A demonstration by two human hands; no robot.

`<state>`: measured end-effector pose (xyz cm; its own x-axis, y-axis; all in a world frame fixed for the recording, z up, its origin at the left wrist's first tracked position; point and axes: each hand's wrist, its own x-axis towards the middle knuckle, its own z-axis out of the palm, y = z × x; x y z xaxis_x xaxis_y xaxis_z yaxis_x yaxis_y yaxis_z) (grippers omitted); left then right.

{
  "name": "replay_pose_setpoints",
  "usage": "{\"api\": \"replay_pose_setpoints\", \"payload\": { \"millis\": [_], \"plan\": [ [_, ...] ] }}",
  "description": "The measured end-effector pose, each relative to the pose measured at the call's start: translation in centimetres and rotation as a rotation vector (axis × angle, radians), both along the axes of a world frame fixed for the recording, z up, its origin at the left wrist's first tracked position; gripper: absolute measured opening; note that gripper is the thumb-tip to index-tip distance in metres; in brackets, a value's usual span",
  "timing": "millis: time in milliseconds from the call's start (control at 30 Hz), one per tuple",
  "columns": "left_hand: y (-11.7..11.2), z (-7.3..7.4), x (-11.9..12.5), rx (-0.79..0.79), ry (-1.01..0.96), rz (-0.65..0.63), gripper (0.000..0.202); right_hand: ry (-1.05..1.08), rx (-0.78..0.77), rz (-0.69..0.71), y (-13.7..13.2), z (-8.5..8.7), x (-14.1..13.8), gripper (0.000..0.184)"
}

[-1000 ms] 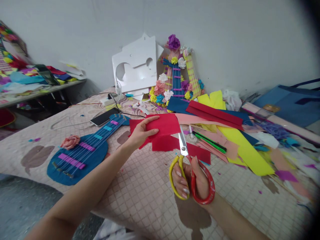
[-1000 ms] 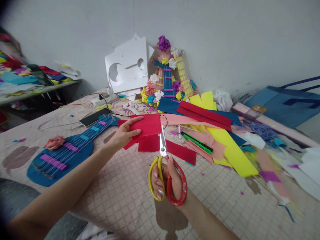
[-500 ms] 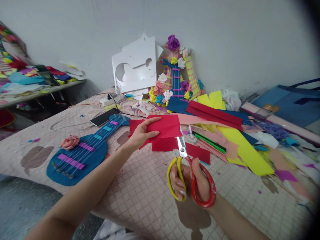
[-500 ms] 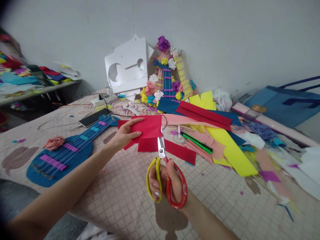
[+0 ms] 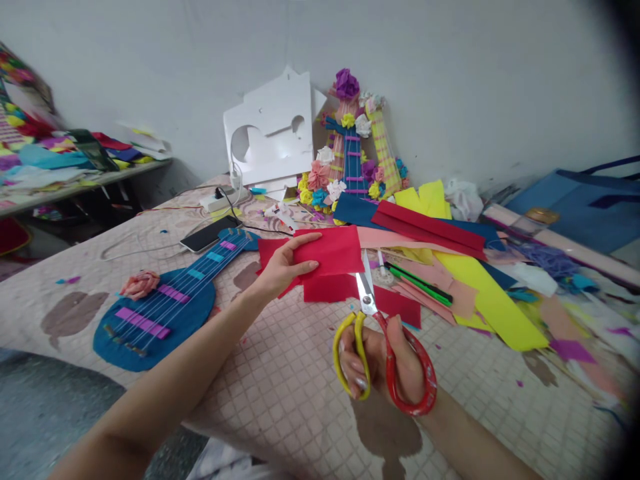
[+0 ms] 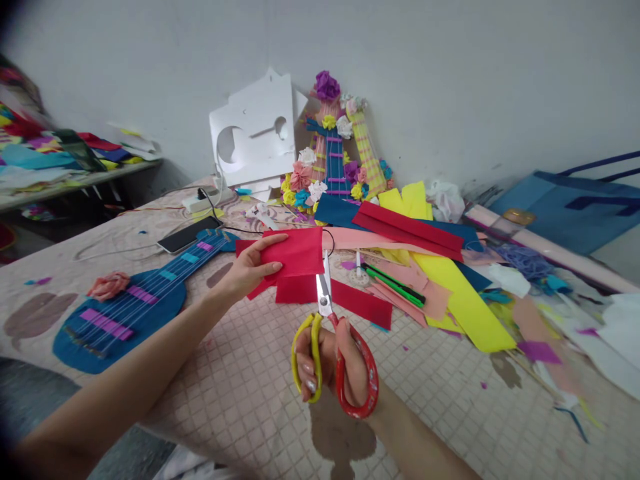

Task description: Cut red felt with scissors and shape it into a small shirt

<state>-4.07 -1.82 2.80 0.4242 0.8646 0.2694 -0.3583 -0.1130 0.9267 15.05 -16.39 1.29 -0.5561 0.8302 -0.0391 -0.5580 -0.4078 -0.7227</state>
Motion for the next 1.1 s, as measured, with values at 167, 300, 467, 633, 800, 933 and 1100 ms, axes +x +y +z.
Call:
{"api": "replay_pose_setpoints", "payload": {
  "millis": [167,300,467,633,800,933,1100],
  "plan": [
    [0.02,-0.11,0.03,0.004,-0.004,0.002,0.055,-0.012,-0.005,-0.016,-0.07,-0.08,0.02,0.073],
    [-0.1,0.1,0.03,-0.02,-0.016,0.011,0.053,-0.024,-0.003,-0.011,-0.16,-0.47,0.1,0.074],
    [-0.1,0.0,0.03,-0.099,-0.047,-0.026,0.044,-0.05,0.016,-0.01,-0.15,-0.27,0.16,0.075],
    [0.15,-0.43,0.01,-0.043,-0.02,-0.016,0.046,-0.07,0.014,-0.016,-0.17,0.33,0.1,0.075],
    [0.09,-0.54,0.08,0.011,-0.01,0.017,0.047,-0.059,0.006,-0.02,-0.17,0.48,0.05,0.073],
    [0.1,-0.66,0.17,0.073,0.008,0.043,0.047,-0.049,-0.001,-0.02,0.06,0.45,0.37,0.071],
    [0.18,-0.75,0.23,0.105,0.012,0.066,0.042,-0.042,-0.038,-0.032,0.19,0.39,0.52,0.07]
  ]
}}
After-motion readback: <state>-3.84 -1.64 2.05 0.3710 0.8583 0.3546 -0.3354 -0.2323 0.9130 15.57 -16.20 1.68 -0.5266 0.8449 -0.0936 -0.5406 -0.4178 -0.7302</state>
